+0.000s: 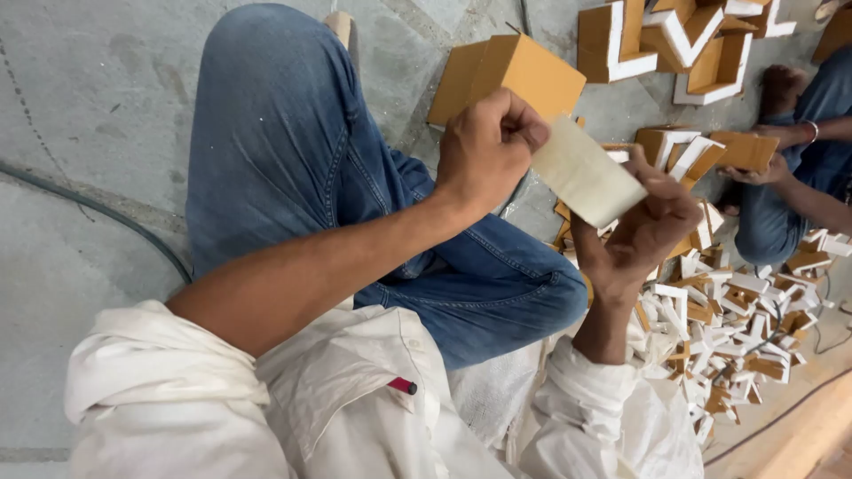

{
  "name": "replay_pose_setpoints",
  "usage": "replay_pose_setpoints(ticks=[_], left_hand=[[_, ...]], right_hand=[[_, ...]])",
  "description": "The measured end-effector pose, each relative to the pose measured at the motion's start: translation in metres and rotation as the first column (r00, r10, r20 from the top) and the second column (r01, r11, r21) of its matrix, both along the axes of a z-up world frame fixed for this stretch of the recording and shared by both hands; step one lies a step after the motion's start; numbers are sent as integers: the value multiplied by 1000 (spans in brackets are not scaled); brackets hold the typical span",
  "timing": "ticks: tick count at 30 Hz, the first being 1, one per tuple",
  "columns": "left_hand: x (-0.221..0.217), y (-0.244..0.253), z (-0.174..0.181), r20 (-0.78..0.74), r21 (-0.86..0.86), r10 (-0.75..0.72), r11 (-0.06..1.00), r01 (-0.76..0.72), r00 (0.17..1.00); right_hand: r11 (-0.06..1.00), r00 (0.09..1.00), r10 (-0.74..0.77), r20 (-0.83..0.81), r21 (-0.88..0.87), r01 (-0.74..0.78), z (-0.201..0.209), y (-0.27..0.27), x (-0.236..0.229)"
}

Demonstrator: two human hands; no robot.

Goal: The person tapes small cardboard boxes using a roll of clear packing tape.

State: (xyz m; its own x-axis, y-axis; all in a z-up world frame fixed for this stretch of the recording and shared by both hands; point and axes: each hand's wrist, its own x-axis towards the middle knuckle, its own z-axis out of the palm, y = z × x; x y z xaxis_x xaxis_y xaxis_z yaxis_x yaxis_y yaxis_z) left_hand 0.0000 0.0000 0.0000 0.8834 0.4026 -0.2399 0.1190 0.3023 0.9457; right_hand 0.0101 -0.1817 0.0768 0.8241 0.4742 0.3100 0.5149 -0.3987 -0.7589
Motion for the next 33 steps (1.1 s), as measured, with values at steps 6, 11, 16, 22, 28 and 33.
replay_pose_setpoints(ticks=[6,11,16,22,28,33], left_hand=[[50,30,-56,144,269,375,876,-401,916],[84,34,-171,20,397,616,718,-571,788],[84,6,-244,-162,184,652,758,-626,741],[78,18,-211,18,286,662,715,-638,750],[80,9,-217,-156,321,610,775,-544,777],[87,-4,-229,-220,383,611,771,-508,761]], right_hand=[[759,878,322,355,-651,-15,28,-39,72],[728,890,405,209,-663,-175,55,-33,123],[672,870,487,82,-671,-313,36,-2,139],[628,912,411,-12,-721,-292,13,25,139],[671,905,426,-12,-666,-324,-3,22,140],[690,912,409,9,-658,-303,-20,11,142]])
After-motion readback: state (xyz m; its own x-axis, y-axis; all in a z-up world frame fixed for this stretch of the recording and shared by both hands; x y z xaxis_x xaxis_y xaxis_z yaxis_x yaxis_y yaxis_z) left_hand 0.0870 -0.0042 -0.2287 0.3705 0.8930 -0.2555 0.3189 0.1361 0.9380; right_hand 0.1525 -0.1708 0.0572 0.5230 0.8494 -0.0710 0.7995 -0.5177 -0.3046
